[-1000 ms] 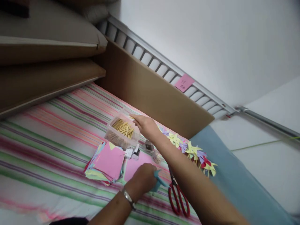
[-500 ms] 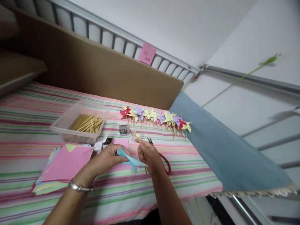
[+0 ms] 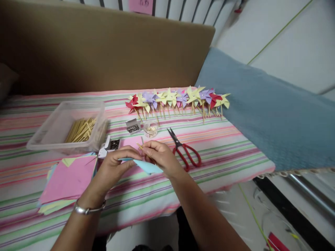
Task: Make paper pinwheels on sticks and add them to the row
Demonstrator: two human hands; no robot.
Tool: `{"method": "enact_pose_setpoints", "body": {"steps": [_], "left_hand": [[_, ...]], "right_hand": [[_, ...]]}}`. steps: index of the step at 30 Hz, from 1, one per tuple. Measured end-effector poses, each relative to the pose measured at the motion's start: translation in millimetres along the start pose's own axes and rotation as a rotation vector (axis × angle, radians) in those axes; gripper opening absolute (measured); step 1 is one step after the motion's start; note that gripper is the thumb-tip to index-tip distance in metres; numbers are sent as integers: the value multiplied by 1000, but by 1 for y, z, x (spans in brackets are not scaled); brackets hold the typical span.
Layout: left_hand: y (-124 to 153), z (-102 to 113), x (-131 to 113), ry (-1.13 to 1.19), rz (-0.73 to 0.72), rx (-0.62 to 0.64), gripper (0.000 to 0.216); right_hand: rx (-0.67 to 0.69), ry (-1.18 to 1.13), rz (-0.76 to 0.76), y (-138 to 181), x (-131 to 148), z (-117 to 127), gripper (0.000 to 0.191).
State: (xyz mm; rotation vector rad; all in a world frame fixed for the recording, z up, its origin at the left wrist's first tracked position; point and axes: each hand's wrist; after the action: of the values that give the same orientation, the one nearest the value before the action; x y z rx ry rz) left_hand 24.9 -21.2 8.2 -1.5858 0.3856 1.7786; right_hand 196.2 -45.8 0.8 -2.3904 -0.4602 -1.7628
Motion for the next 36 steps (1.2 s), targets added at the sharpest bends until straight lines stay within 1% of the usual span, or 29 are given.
{"method": "enact_pose_setpoints", "body": {"steps": [7,14,18,20,25,31,36], "left_hand": [[6,1,4,-82,-48,-134,13],[12,4,1,-138,-97,-225,11],[13,5,2,-158,-109,-267,12],[12,5,3,-165,-113,-278,12],[11,4,4,-178,-118,-275,14],[11,3,5,-174,-112,-267,14],[12,3,4,-171,-99,-280,11]], "right_hand": [[12,-54,50,0,0,-7,16],[-3,-60,-13,-3,2,-18,12],[-44,-16,-1,-4,2,-21,11],[-55,-19,10,-4,1,-22,10],[-26,-67,44,-3,2,-22,10],[-40,-25,30,-3,3,-21,13],[-38,-43,38,-3,2,-21,11]]}}
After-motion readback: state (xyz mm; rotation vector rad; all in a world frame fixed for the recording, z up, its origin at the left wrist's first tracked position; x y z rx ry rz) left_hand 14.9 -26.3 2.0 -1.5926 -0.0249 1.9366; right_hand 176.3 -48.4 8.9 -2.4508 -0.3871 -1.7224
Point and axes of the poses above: each hand's wrist, its own y-axis away from the middle knuckle, its own z-axis out of the back of the hand, x = y × z, and after that the axes turned 11 degrees about x, right-handed
